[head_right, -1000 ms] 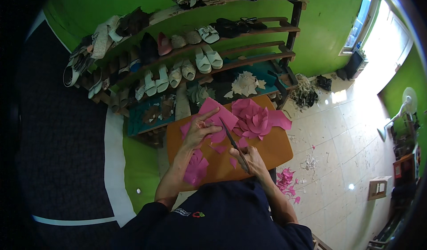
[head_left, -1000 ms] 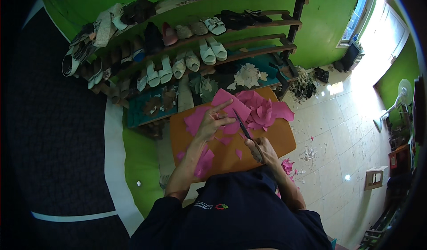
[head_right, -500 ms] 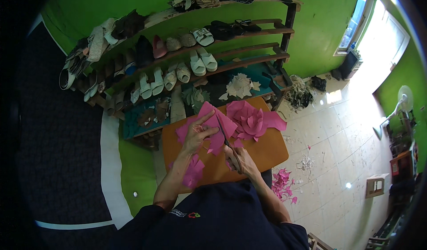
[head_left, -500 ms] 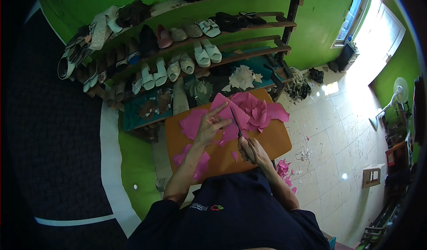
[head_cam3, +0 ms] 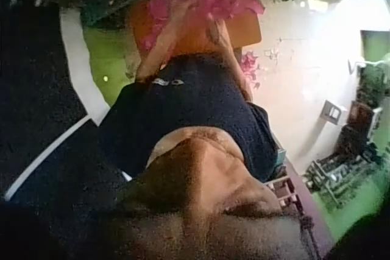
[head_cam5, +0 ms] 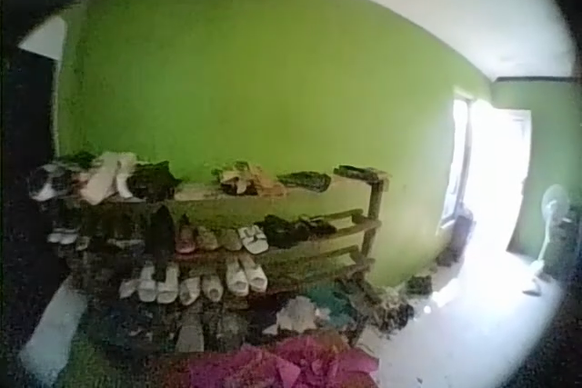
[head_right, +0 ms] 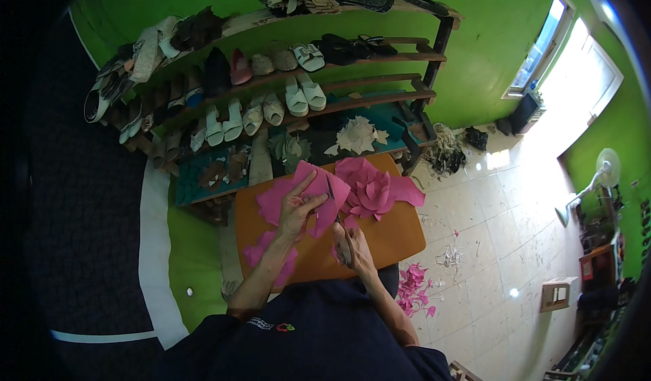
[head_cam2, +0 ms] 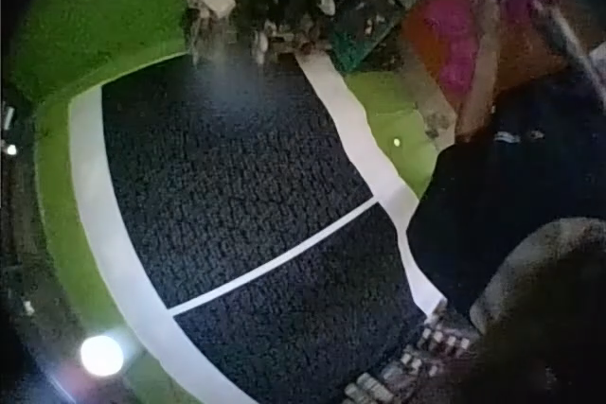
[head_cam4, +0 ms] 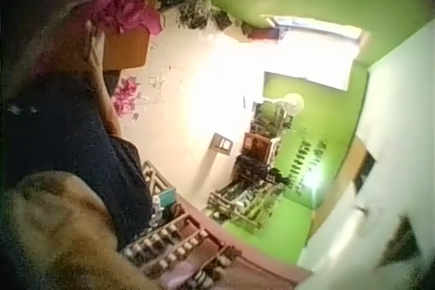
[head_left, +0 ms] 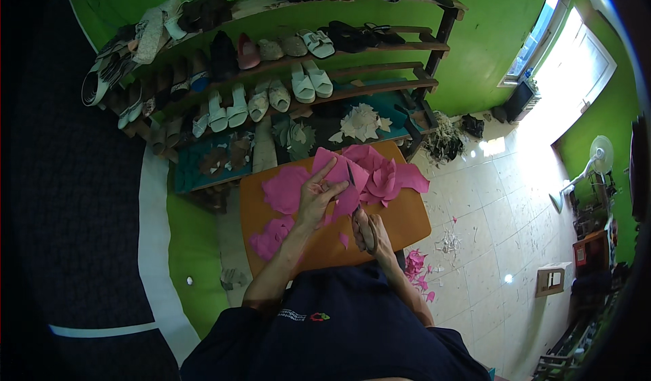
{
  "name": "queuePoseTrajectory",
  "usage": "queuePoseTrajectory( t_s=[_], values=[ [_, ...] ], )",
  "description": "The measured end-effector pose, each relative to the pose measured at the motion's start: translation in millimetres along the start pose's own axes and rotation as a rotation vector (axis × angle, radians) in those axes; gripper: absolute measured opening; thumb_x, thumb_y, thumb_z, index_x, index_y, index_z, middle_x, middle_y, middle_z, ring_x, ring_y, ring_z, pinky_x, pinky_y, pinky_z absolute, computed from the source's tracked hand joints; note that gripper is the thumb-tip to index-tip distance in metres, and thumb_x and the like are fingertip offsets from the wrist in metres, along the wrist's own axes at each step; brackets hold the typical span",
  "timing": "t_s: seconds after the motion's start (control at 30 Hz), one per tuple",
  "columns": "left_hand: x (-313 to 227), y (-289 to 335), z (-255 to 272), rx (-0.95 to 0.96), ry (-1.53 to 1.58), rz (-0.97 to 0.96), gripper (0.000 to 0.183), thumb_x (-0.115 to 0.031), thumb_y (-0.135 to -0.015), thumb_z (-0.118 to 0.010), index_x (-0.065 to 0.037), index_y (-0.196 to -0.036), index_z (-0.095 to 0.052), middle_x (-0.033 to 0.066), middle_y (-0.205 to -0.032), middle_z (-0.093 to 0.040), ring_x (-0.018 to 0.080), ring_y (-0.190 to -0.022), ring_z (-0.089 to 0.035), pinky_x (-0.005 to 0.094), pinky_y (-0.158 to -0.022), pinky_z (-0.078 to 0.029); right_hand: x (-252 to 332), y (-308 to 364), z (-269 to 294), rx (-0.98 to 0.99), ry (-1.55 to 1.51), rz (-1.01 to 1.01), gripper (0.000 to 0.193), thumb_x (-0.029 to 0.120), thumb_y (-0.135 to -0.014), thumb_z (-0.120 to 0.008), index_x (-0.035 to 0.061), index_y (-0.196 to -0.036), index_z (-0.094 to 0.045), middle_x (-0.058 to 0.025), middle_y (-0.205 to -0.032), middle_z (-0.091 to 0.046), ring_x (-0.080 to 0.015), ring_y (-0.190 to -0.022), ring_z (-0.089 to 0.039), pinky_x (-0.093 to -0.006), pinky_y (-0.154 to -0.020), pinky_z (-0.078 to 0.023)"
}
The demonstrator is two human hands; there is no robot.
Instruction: Cutting out specific shapes from pink fabric using a pair of scissors.
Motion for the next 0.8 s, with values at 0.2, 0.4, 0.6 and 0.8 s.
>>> queuePoseTrajectory(
  t_s=[0.2, 0.4, 0.6, 0.8],
  values=[
    [8.9, 3.0, -6.7, -0.058, 0.088, -0.013, 0.068, 0.0, -0.088, -0.07, -0.005, -0.149, -0.04, -0.0036, -0.078, -0.064, 0.005, -0.073, -0.063, 0.0222, -0.068, -0.053, 2.8, 5.2, -3.3, -0.085, 0.001, -0.032, 0.052, 0.054, -0.092, -0.063, 0.0091, -0.07, -0.049, 0.0024, -0.051, -0.043, -0.0098, -0.039, -0.043, -0.0278, -0.037, -0.035],
    [7.4, 4.2, -13.2, -0.124, 0.153, -0.001, 0.064, -0.003, -0.088, -0.072, -0.004, -0.146, -0.044, -0.0045, -0.076, -0.063, 0.003, -0.07, -0.059, 0.0187, -0.065, -0.049, 6.8, 7.7, -1.9, -0.153, -0.047, -0.014, 0.052, 0.054, -0.089, -0.069, 0.0109, -0.068, -0.05, 0.0046, -0.051, -0.042, -0.0074, -0.039, -0.042, -0.0257, -0.036, -0.034],
    [7.6, -3.3, 3.7, -0.189, 0.214, 0.027, 0.044, -0.001, -0.088, -0.071, -0.005, -0.131, -0.061, 0.0005, -0.089, -0.071, 0.0056, -0.083, -0.066, 0.0198, -0.069, -0.052, 4.2, 11.9, 4.9, -0.155, -0.023, 0.039, 0.054, 0.055, -0.088, -0.069, 0.0108, -0.064, -0.051, 0.0042, -0.05, -0.042, -0.0074, -0.039, -0.042, -0.0255, -0.036, -0.033],
    [-10.3, -7.6, 16.1, -0.164, 0.02, 0.024, 0.038, -0.001, -0.084, -0.075, -0.004, -0.121, -0.068, 0.0059, -0.092, -0.074, 0.0083, -0.08, -0.069, 0.0203, -0.071, -0.055, 0.7, 14.6, 6.9, -0.065, 0.131, 0.006, 0.062, 0.064, -0.088, -0.062, 0.0069, -0.066, -0.052, 0.0011, -0.052, -0.046, -0.0097, -0.044, -0.05, -0.0266, -0.042, -0.04]
  ],
)
Point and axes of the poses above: each hand's wrist, its own y-axis away from the middle knuckle, its own z-axis out of the back of the hand, x = y × z, the point moved 10 cm from there along -y, towards the middle knuckle
